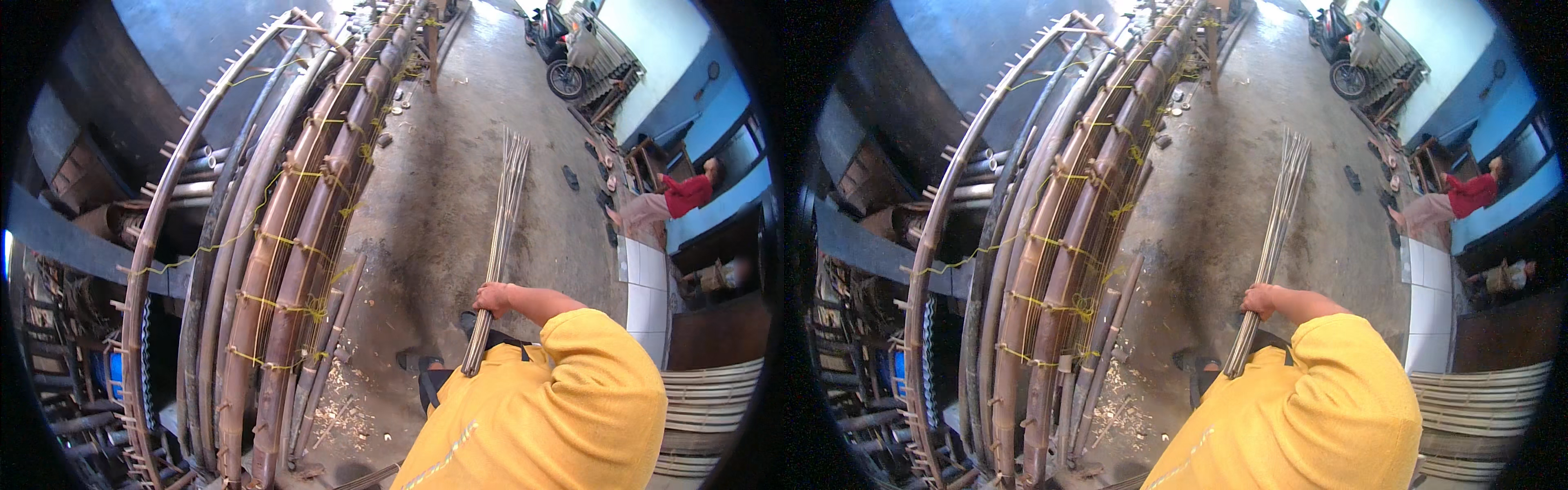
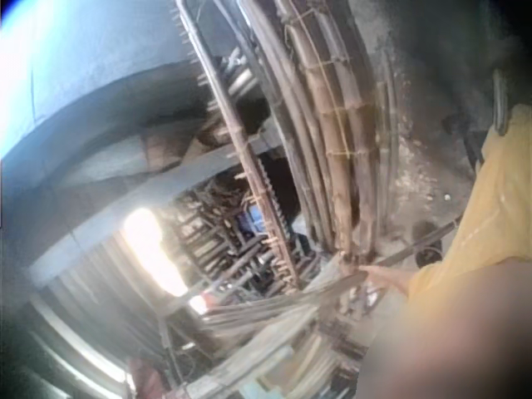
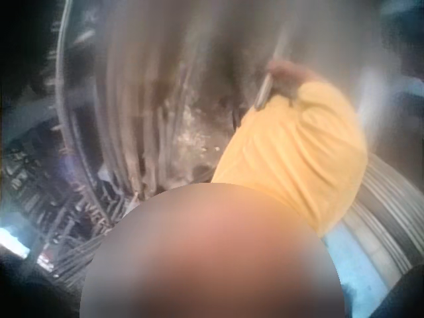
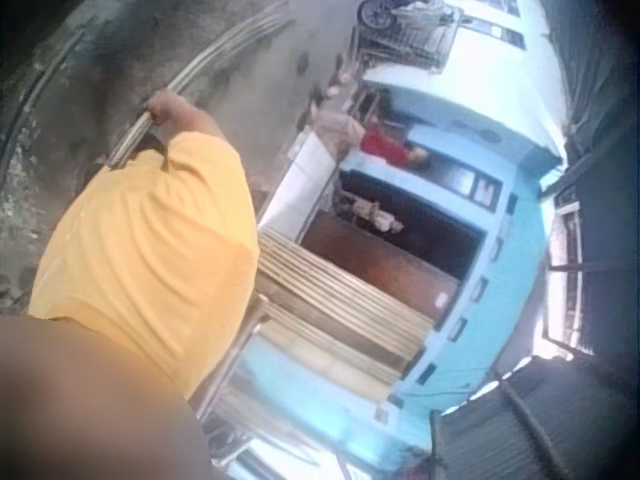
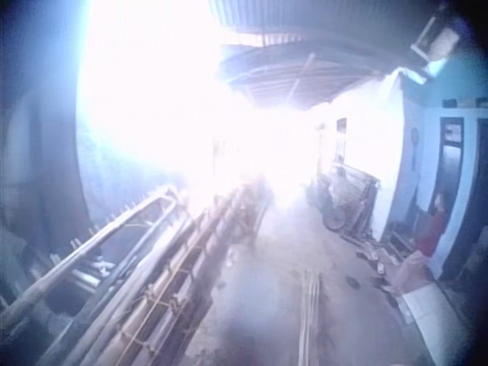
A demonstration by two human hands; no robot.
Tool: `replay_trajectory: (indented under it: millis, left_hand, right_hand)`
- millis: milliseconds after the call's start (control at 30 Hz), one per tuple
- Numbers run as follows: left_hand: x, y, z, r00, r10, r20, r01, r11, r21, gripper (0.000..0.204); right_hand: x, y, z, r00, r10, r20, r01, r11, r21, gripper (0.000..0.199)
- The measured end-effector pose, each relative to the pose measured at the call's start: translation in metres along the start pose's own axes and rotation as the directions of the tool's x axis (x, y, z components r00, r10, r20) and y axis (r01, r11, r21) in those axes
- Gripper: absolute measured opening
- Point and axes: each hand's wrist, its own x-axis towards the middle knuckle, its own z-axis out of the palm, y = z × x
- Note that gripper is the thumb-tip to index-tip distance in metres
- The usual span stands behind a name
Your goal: The person carries a bundle of thin bamboo strips into a workshop, places them on the floor, and repeatedly picks up individual strips to inspect and sort them. The person remains squatting while handling the strips throughout the clip.
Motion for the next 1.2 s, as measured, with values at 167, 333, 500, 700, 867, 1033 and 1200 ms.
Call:
replay_trajectory:
  millis: [167, 333, 500, 700, 867, 1033, 1200]
  left_hand:
    - [-0.085, 0.077, 0.030, 0.942, -0.196, 0.274, 0.243, 0.959, -0.148, 0.055]
    - [-0.199, 0.185, 0.029, 0.181, -0.377, 0.908, 0.838, 0.542, 0.059, 0.053]
    - [-0.328, 0.398, -0.031, -0.906, 0.242, 0.347, 0.388, 0.802, 0.454, 0.049]
    - [-0.359, 0.447, -0.124, -0.925, 0.097, 0.368, 0.190, 0.955, 0.226, 0.019]
    - [-0.446, 0.432, -0.117, -0.934, 0.063, 0.351, 0.115, 0.985, 0.129, 0.017]
    - [-0.488, 0.432, -0.119, -0.930, -0.106, 0.353, -0.034, 0.978, 0.204, 0.019]
    - [-0.506, 0.412, -0.142, -0.955, -0.035, 0.296, 0.034, 0.974, 0.226, 0.013]
  right_hand:
    - [-0.003, 0.000, 0.003, 0.997, -0.031, 0.070, 0.029, 0.999, 0.030, 0.038]
    - [0.004, 0.010, -0.010, 0.987, -0.100, 0.130, 0.086, 0.990, 0.111, 0.050]
    - [0.004, 0.022, 0.027, 0.978, -0.201, 0.048, 0.191, 0.969, 0.154, 0.048]
    - [-0.080, 0.016, 0.048, 0.979, -0.183, -0.093, 0.197, 0.964, 0.179, 0.033]
    - [-0.083, 0.008, 0.156, 0.959, 0.166, -0.231, -0.115, 0.969, 0.218, 0.054]
    - [-0.137, -0.040, 0.210, 0.392, 0.875, -0.285, -0.361, 0.431, 0.827, 0.083]
    - [-0.194, -0.159, 0.222, 0.322, 0.842, 0.433, 0.086, -0.482, 0.872, 0.073]
